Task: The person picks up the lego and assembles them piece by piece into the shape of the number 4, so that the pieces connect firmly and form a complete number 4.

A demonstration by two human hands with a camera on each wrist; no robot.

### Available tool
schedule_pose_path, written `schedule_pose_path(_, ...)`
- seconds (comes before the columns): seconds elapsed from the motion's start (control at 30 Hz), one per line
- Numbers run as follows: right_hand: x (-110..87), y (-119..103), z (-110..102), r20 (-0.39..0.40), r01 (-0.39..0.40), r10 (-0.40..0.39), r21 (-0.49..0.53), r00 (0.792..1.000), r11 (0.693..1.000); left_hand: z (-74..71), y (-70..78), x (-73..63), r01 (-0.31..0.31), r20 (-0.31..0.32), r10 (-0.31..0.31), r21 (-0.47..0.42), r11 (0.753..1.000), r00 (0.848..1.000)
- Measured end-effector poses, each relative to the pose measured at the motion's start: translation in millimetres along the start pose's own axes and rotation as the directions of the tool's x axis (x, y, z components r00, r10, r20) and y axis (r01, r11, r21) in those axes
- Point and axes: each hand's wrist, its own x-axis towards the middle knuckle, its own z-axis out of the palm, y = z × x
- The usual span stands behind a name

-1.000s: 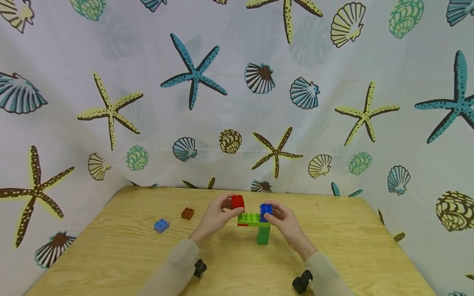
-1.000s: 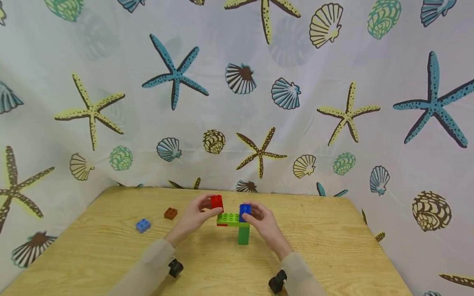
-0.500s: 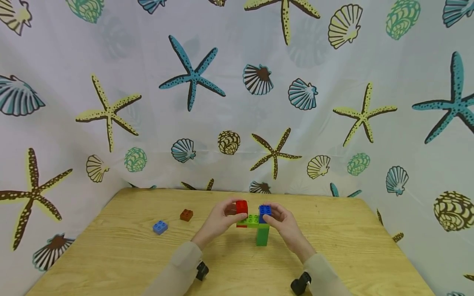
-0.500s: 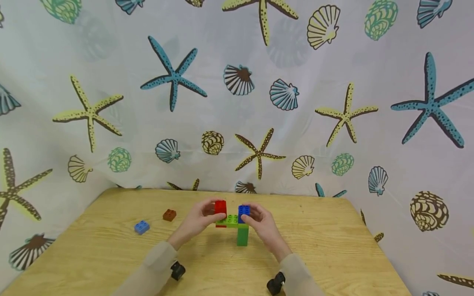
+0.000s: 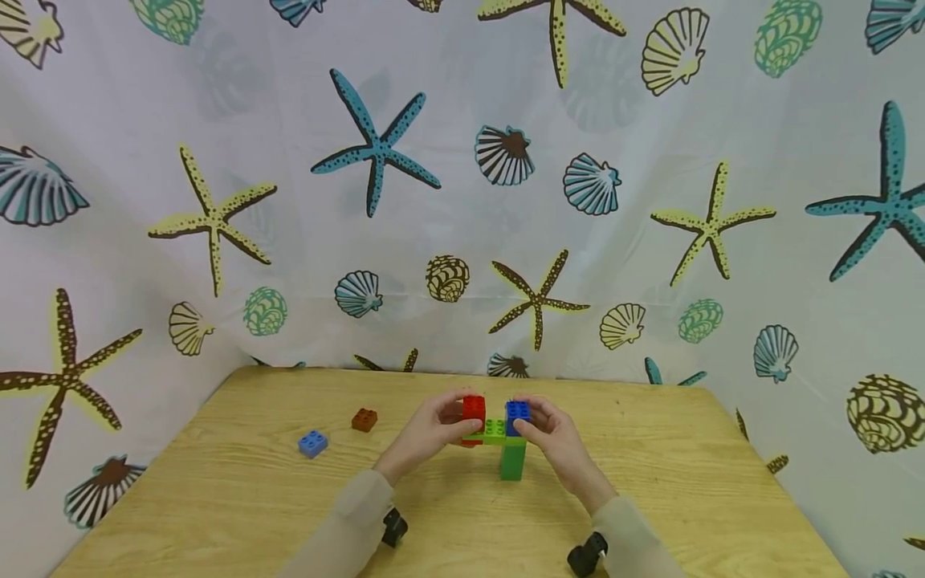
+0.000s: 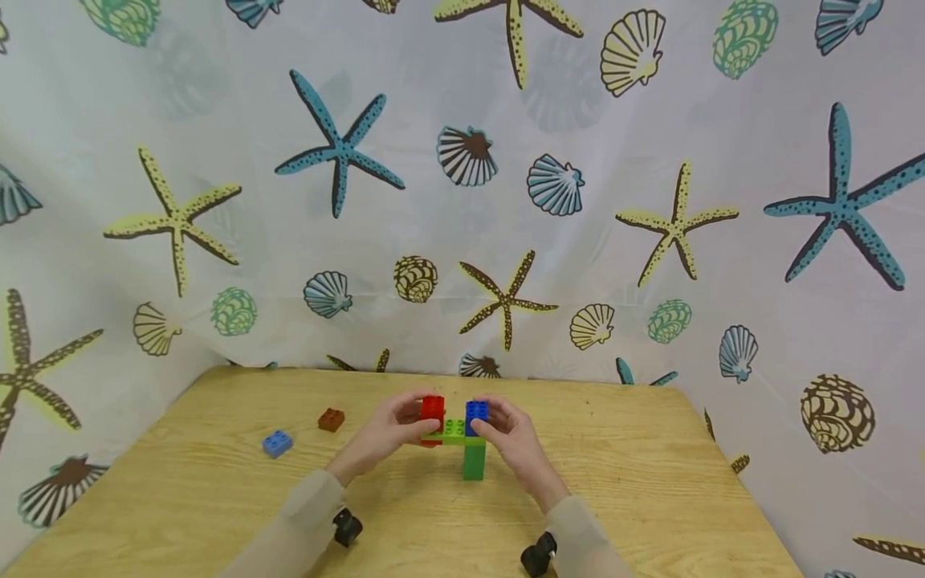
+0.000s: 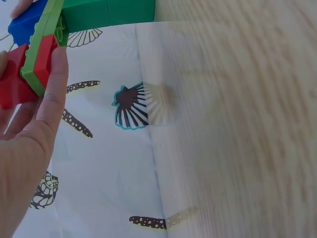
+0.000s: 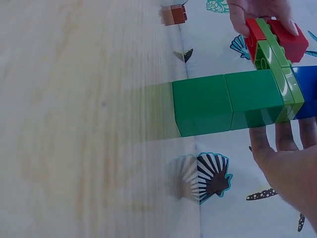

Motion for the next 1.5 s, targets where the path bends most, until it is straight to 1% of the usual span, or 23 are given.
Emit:
schedule_pose_path(0.13, -1.2, 0, 1, -0.004, -0.003, 0.003, 0.004, 1.0, 1.0, -2.6, -2.2, -0.5, 0.004, 0.02, -0.003, -0.039, 0.999, 1.0)
schedule_pose_path(0.33, -1.1, 0, 2, 0.0, 0.0, 0.0, 0.004, 1.0, 1.0, -5.3, -5.2, -0.7, 0.028, 0.031, -0.025, -0.077, 0.997, 0.999)
schedule_pose_path(0.5, -0.7, -1, 2, -0.005, 0.003, -0.003, 0.004, 1.0, 1.0, -5.6, -1.4, -0.6, 0.04, 0.032, -0.038, -0.067, 0.997, 0.999)
schedule_pose_path(0.63, -0.5, -2, 2, -0.01, -0.001, 0.001, 0.005, 1.0, 1.0, -6.0, 1.5, -0.9, 0.047, 0.024, -0.046, -0.042, 0.998, 0.999)
schedule_pose_path(0.73, -0.9, -3, 2, -0.013, -0.005, 0.005, 0.009, 1.0, 1.0, -6.2, 2.1, -0.3, 0.045, 0.037, -0.044, -0.029, 0.999, 0.998)
schedule_pose_path(0.83, -0.3, -2, 2, -0.013, -0.004, 0.004, 0.01, 1.0, 1.0, -5.7, 0.6, 0.6, 0.037, 0.048, -0.036, -0.029, 0.999, 0.998)
schedule_pose_path(0.9, 0.0, -2, 2, -0.013, -0.005, 0.006, 0.013, 1.0, 1.0, -4.3, -0.3, 1.1, 0.035, 0.05, -0.033, -0.051, 0.998, 0.998)
schedule_pose_path(1.1, -0.3, -2, 3, -0.007, -0.018, 0.018, 0.014, 1.0, 1.0, 1.6, -4.6, 2.9, 0.052, -0.001, -0.053, -0.134, 0.99, 0.999)
schedule_pose_path(1.3, -0.3, -1, 3, -0.01, -0.016, 0.016, 0.003, 1.0, 1.0, 4.7, -6.1, 5.3, 0.057, -0.063, -0.065, -0.118, 0.991, 0.996)
schedule_pose_path(1.4, -0.3, -1, 3, -0.015, -0.014, 0.013, -0.001, 1.0, 1.0, 5.3, -4.3, 6.1, 0.055, -0.082, -0.064, -0.116, 0.992, 0.995)
schedule_pose_path(1.5, 0.0, 0, 3, -0.017, -0.014, 0.014, -0.006, 1.0, 1.0, 5.6, -2.2, 5.7, 0.07, -0.094, -0.082, -0.131, 0.989, 0.992)
